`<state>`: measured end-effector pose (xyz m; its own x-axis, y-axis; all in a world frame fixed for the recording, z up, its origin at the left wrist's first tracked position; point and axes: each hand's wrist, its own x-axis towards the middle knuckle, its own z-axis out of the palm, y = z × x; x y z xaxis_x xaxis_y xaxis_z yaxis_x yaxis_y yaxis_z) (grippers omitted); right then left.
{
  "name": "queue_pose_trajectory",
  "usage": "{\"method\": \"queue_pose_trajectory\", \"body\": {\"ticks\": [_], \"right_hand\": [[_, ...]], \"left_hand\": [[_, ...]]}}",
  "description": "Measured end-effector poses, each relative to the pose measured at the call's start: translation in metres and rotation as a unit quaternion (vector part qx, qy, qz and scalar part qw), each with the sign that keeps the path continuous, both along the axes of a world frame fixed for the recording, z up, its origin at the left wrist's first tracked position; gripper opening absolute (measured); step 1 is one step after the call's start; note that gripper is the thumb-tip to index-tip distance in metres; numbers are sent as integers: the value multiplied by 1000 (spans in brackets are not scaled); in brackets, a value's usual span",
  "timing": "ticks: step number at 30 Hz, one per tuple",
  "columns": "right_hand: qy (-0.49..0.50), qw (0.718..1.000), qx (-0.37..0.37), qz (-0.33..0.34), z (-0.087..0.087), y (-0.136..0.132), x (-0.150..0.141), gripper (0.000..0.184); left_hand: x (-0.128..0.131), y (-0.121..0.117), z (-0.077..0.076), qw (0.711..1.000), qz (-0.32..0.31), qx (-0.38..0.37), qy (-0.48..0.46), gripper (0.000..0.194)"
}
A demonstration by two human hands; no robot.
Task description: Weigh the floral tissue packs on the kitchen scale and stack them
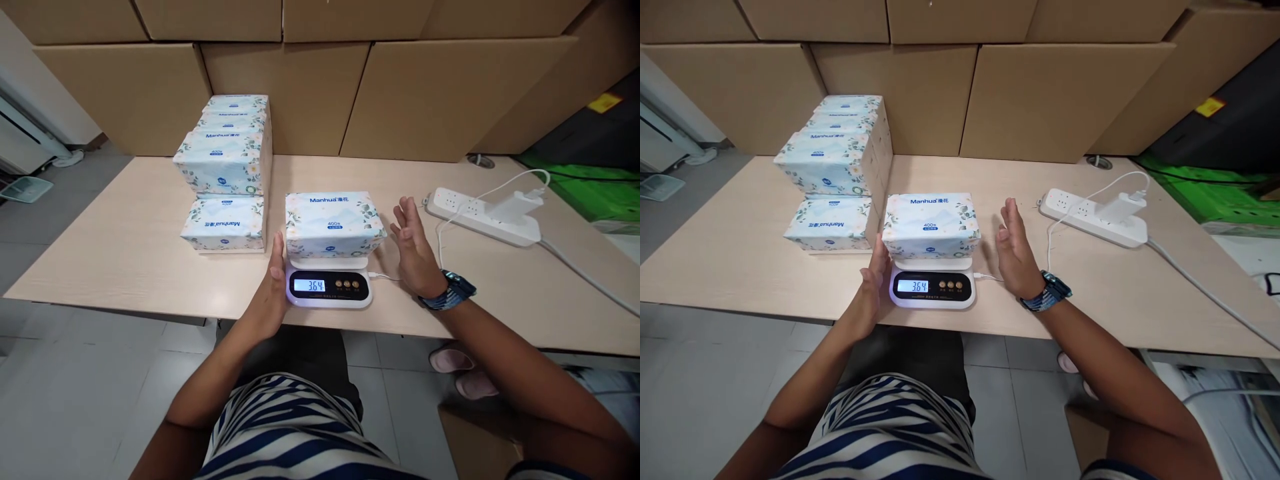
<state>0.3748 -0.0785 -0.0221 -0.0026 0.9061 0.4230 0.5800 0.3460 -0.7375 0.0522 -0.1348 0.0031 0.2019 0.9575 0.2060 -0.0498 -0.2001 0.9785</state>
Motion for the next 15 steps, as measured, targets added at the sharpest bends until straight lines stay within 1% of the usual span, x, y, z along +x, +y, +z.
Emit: {"method": "queue_pose_trajectory", "body": {"ticks": [2,4,6,8,10,12,13,14,15], "right_hand": [[-4,1000,-5,-1,-3,3,3,76],[-5,1000,-10,-3,-2,3,5,76],[9,1000,-22,-3,4,-2,2,74],[43,998,-49,22,16,-13,-9,75],[83,989,-82,88,31,-30,-23,84],[106,977,-94,160,46,-47,-31,98],[111,973,-90,179,51,-53,-31,104],[113,974,-76,180,55,-57,-26,108],[115,979,-50,161,57,-58,-17,108]], "left_hand": [[-3,2,-1,999,-31,-14,22,83],[-5,3,-3,999,-27,-17,30,85],[-6,2,-4,999,-12,-26,30,87],[-6,-1,2,999,-14,-44,11,89],[-5,-8,20,998,-45,-41,-1,90],[-3,-13,49,997,-74,14,8,88],[1,-13,64,995,-76,56,15,87],[5,-11,78,993,-83,87,17,86],[12,-6,90,990,-97,105,17,86]]}}
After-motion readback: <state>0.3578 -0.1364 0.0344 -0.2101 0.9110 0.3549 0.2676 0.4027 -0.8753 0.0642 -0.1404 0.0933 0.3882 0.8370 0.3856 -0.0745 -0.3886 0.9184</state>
